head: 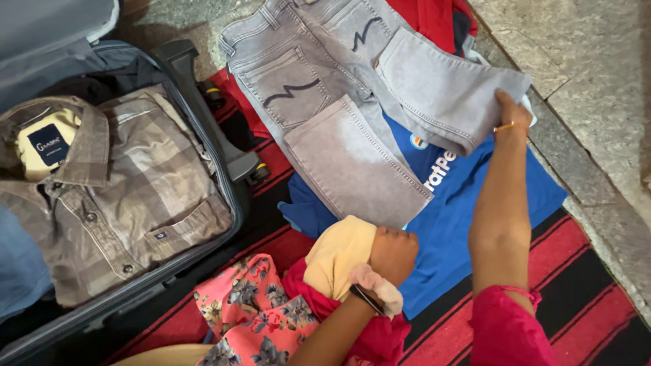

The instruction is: The person folds a pair of jeans and places them into a suitcase that already contains other folded clothes.

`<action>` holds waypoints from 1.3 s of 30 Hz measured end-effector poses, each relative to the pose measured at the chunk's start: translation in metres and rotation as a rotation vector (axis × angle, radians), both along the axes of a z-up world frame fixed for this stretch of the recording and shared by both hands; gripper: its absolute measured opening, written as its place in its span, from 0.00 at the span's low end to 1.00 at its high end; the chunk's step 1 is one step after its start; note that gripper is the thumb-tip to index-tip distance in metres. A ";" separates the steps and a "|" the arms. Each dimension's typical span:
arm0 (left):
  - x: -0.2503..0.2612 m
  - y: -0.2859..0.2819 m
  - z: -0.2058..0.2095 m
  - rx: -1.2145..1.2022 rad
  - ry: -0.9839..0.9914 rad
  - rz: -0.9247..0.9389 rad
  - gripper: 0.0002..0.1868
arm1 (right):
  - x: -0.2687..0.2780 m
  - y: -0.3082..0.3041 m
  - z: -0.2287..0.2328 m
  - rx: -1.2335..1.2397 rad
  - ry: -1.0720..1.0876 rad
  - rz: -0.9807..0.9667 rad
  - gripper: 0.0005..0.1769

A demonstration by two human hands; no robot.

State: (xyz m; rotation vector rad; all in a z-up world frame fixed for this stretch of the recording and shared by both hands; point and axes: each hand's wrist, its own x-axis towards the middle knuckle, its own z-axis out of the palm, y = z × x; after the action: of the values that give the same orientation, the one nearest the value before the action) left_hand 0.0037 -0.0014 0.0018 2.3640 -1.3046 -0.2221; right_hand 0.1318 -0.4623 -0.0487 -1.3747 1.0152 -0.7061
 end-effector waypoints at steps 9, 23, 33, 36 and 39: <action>0.002 0.018 0.020 -0.159 -0.077 0.030 0.03 | 0.007 0.218 0.128 -0.789 -0.205 0.930 0.12; -0.011 0.033 0.023 -0.362 0.056 -0.180 0.07 | -0.150 0.297 -0.048 -1.356 -0.111 1.185 0.22; -0.007 0.040 0.032 -0.680 0.023 -0.018 0.07 | -0.186 0.333 -0.044 -1.317 0.213 1.040 0.18; -0.010 0.043 0.036 -0.756 0.212 -0.090 0.06 | -0.197 0.337 -0.039 -1.430 0.193 0.930 0.17; 0.012 0.046 0.039 -0.929 0.245 -0.042 0.06 | -0.199 0.347 -0.043 -1.480 0.207 0.876 0.16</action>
State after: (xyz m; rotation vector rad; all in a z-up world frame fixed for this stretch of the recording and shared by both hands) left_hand 0.0160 0.0443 0.0412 1.4701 -1.0207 0.0791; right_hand -0.0671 -0.1149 -0.0919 -2.9084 -0.2646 -0.5881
